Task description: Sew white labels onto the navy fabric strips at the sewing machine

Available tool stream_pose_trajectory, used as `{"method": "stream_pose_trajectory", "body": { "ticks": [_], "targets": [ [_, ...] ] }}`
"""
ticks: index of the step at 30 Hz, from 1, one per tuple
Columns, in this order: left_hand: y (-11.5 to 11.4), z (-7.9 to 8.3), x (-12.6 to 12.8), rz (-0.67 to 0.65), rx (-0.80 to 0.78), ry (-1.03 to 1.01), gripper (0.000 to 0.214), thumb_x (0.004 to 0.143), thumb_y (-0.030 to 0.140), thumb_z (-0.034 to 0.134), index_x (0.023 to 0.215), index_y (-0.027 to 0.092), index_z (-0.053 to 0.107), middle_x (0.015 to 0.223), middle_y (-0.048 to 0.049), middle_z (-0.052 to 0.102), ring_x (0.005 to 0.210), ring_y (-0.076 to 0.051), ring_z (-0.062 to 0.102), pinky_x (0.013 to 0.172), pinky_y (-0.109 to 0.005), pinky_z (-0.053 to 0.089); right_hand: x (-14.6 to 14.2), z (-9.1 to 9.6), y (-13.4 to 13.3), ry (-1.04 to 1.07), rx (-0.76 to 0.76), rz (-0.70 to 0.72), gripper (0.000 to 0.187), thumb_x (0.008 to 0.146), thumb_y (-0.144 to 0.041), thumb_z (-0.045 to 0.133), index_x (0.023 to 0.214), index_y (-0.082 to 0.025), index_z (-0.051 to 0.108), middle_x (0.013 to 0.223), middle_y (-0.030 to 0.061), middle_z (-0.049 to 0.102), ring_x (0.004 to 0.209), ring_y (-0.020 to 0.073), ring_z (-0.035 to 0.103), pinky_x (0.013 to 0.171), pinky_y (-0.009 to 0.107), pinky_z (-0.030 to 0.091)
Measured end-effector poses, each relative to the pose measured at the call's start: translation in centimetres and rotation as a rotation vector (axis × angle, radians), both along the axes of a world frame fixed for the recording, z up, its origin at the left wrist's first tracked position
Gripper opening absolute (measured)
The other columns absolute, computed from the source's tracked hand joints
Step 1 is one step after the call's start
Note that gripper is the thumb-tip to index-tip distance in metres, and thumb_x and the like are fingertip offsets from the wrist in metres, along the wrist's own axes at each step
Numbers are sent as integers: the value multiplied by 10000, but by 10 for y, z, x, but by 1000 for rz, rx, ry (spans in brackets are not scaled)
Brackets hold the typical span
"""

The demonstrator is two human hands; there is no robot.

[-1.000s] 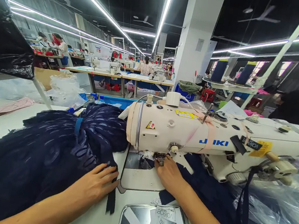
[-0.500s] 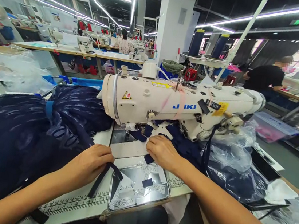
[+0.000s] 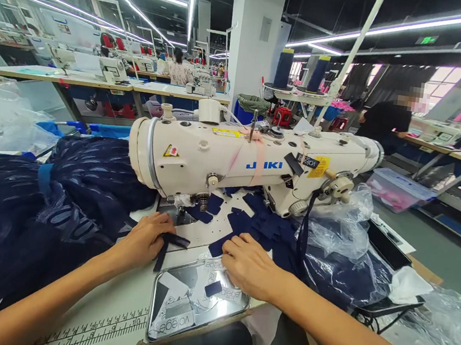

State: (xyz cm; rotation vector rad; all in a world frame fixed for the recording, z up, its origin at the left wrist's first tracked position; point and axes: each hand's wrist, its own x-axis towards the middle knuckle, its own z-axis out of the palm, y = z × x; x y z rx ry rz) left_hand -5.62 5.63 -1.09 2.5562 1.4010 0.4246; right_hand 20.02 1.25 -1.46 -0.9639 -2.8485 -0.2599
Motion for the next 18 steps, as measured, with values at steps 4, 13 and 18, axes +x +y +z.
{"method": "stream_pose_trajectory", "body": {
  "ticks": [4,13,18],
  "targets": [
    [-2,3,-5,22,-70,-62,244,623,39,437,703,174,624,838,-34,558,834,-183,511,745,-304,401,0,0,6,125,161,-7,273,841,-72,374,649,-149,553,768,48,559,684,139,438,661,290,293],
    [-5,-3,-5,224,-363,-596,226,684,366,517,635,154,574,542,16,474,494,-116,440,476,-217,332,-19,0,11,520,55,-82,280,894,-202,350,793,-156,607,612,31,591,567,124,490,618,262,368],
    [-8,-2,-10,327,-547,-962,340,552,472,636,601,150,540,485,44,410,404,-82,387,396,-197,300,-44,-2,16,798,-340,-251,179,823,-273,446,856,-191,602,642,14,632,617,147,543,612,271,402]
  ]
}}
